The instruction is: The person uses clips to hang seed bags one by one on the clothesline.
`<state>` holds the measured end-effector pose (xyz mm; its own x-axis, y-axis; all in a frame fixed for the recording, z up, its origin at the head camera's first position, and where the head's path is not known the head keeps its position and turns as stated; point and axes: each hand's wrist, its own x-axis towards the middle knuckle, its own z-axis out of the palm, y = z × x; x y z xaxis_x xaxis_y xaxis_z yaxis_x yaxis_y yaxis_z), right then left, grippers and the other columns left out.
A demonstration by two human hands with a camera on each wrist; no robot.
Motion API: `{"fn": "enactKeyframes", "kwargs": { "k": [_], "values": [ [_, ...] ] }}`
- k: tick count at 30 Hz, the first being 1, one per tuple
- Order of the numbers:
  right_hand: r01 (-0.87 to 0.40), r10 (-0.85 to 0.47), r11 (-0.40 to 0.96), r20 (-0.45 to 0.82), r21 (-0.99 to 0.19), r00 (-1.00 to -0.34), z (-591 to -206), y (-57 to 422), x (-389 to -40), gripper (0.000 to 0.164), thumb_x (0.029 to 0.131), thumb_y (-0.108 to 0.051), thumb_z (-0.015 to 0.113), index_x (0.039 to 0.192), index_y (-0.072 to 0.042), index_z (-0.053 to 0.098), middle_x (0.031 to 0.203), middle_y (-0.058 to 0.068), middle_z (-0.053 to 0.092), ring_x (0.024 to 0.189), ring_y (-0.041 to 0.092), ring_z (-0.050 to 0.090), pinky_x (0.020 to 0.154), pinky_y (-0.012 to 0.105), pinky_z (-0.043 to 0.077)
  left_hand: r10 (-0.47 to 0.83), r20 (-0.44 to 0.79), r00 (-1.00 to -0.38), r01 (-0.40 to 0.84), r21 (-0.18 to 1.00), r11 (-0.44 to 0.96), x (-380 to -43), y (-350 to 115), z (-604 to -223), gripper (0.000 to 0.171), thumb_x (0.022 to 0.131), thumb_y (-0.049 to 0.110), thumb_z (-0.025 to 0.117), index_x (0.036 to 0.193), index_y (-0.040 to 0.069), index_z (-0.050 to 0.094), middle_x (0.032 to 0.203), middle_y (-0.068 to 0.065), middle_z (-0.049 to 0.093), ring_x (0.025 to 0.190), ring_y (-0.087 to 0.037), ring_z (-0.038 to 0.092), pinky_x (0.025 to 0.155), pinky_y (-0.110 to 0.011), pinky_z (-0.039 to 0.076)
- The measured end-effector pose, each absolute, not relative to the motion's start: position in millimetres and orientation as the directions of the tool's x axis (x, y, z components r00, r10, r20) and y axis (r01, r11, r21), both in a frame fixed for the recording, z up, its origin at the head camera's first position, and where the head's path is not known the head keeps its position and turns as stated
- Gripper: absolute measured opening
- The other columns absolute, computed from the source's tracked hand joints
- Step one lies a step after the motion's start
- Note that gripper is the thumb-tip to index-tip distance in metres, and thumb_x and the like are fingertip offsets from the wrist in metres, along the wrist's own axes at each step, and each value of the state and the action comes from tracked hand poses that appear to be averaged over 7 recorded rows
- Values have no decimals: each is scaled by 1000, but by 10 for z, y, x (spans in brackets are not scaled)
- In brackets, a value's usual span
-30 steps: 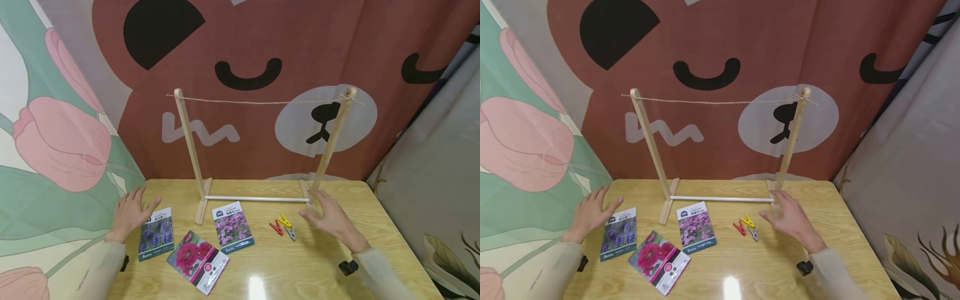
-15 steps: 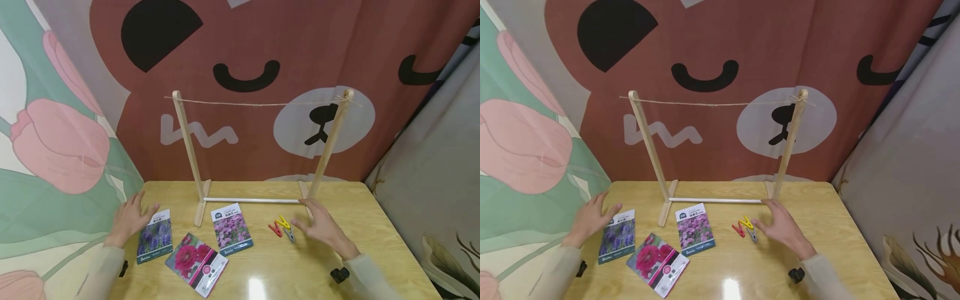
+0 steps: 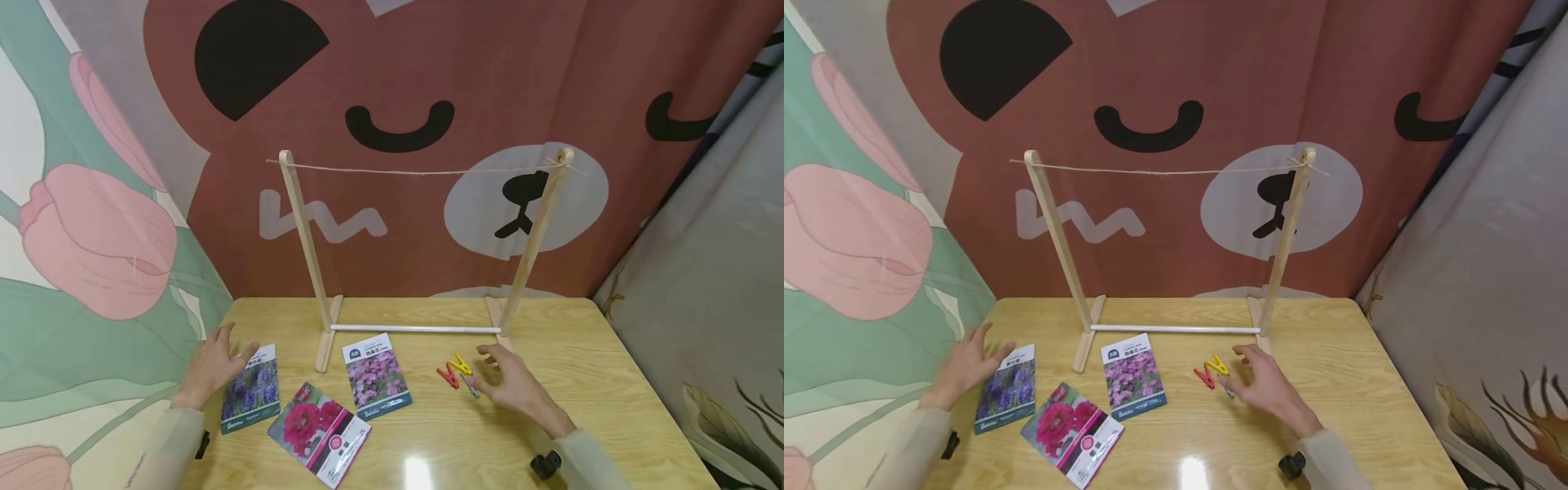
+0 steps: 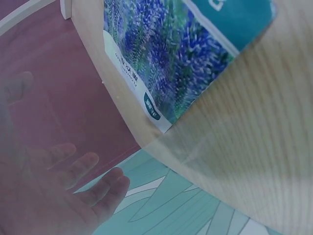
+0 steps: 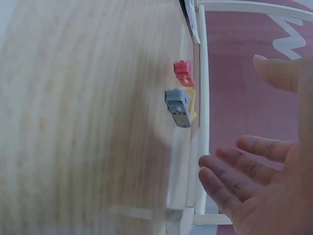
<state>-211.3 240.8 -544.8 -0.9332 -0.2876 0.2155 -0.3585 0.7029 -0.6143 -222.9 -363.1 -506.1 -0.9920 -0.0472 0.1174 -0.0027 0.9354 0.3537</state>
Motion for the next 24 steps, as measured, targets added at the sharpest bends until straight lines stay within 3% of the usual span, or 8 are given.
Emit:
{"fn": "enactKeyframes", "kwargs": {
  "k": [5,12,17,24],
  "values": [
    [-342,-271,696,211,-631,-939,-5489,2367,-2097,66,93,-35,84,143,2,60,135,17,68,116,38,69,96,58,58,-63,92,-994,-27,348,937,-2234,-3633,-5088,100,103,66,56,161,-12,28,154,-46,37,130,-69,46,99,-80,43],
    [-320,-247,685,205,-654,-947,-5555,2328,-2065,61,93,-34,83,138,2,63,130,16,70,109,32,70,91,53,59,-70,61,-996,-46,333,942,-2218,-3649,-5152,102,103,66,55,158,-16,28,150,-49,40,119,-66,56,96,-75,49],
    [-277,-225,684,167,-675,-960,-5604,2307,-2055,64,91,-34,86,138,3,63,125,16,70,102,26,71,86,43,61,-91,-10,-996,-89,349,933,-2227,-3671,-5226,107,103,69,51,159,-17,24,152,-48,35,126,-68,50,99,-77,46],
    [-246,-201,698,146,-673,-969,-5632,2274,-2103,68,85,-30,92,136,4,63,118,14,70,95,22,70,84,42,61,-117,-68,-991,-134,397,908,-2253,-3673,-5243,109,104,69,50,158,-21,20,148,-49,36,130,-69,44,105,-78,41]
  ]
}}
